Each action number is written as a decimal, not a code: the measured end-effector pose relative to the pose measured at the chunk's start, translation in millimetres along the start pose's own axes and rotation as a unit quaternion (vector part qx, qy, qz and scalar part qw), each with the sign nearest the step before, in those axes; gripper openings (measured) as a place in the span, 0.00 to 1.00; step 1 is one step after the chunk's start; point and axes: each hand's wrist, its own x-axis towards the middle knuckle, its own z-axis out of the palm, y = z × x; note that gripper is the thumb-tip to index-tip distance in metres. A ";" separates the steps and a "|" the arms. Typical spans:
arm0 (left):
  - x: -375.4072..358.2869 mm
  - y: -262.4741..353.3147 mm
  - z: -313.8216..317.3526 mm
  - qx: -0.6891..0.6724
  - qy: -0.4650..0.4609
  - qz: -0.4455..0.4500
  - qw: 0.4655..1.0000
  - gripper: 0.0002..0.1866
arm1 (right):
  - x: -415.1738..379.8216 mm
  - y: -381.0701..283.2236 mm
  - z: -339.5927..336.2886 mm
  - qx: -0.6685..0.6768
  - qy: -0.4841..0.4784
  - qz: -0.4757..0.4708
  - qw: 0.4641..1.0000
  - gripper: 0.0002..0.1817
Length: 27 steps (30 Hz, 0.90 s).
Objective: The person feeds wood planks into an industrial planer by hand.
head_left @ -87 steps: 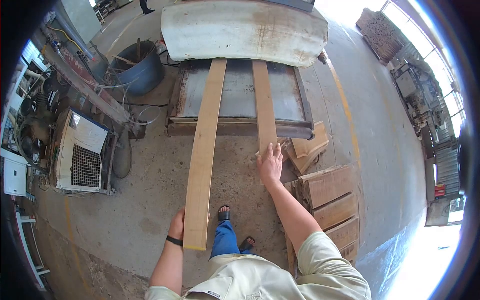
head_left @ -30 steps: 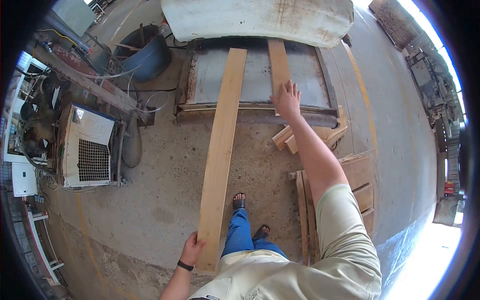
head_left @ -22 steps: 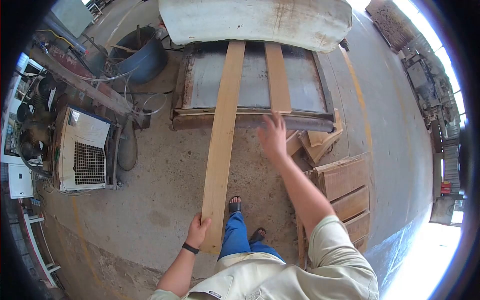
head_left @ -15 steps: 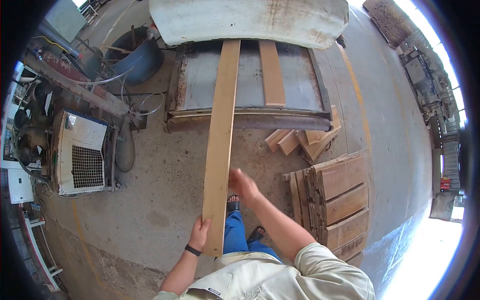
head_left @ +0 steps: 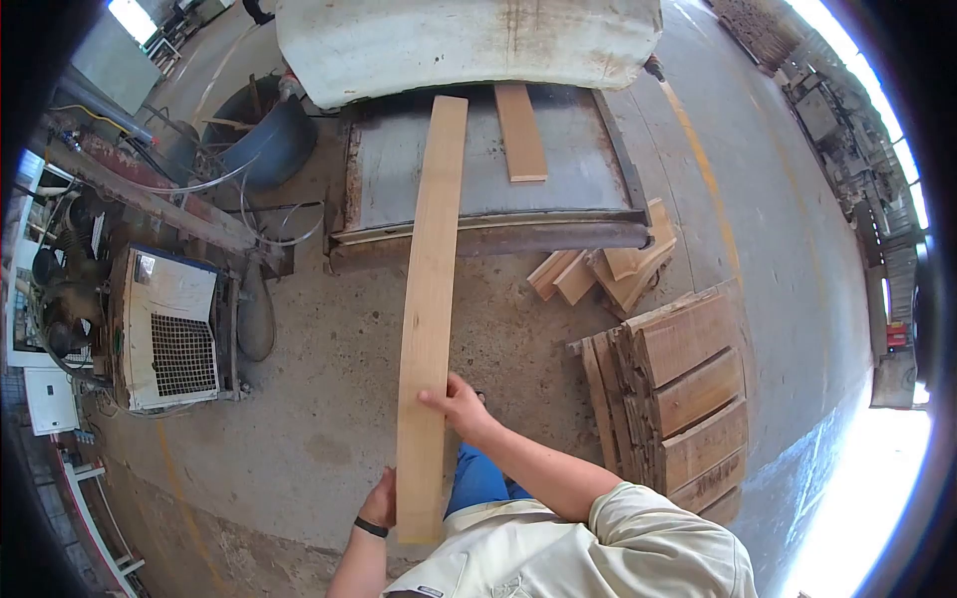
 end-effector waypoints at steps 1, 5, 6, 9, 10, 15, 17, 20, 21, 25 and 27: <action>2.6 -1.1 -9.3 0.042 -0.014 0.022 0.999 0.30 | 6.3 -6.4 -4.9 -0.042 0.045 -0.024 0.998 0.31; 34.8 2.8 1.4 0.202 0.070 0.126 0.969 0.26 | 47.8 -41.6 -30.7 -0.080 0.160 -0.047 0.983 0.25; 53.3 6.4 8.0 0.217 0.081 0.172 0.957 0.24 | 62.0 -48.4 -38.7 -0.078 0.182 -0.080 0.977 0.24; 129.9 33.4 28.5 0.319 0.105 0.354 0.873 0.21 | 88.6 -83.3 -61.9 -0.014 0.223 -0.188 0.956 0.24; 153.4 50.0 42.4 0.345 0.113 0.384 0.849 0.22 | 88.7 -90.1 -70.6 0.015 0.232 -0.225 0.946 0.25; 231.5 119.6 124.7 0.550 0.195 0.447 0.677 0.26 | 50.7 -97.1 -96.3 -0.126 0.215 -0.173 0.953 0.25; 244.9 112.4 138.7 0.620 0.237 0.468 0.584 0.27 | 32.4 -83.6 -104.9 -0.172 0.193 -0.150 0.954 0.25; 257.8 95.9 157.5 0.710 0.267 0.489 0.430 0.30 | 25.1 -59.5 -112.4 -0.090 0.143 -0.090 0.982 0.26; 260.8 98.4 163.1 0.731 0.270 0.492 0.388 0.31 | 31.4 -56.1 -116.6 -0.092 0.161 -0.112 0.976 0.26; 289.1 132.6 180.2 0.785 0.271 0.482 0.278 0.32 | 67.0 -65.7 -120.4 -0.018 0.205 -0.135 0.969 0.23; 311.0 155.2 189.0 0.791 0.273 0.480 0.264 0.33 | 71.6 -92.4 -119.4 0.153 0.192 -0.086 0.965 0.22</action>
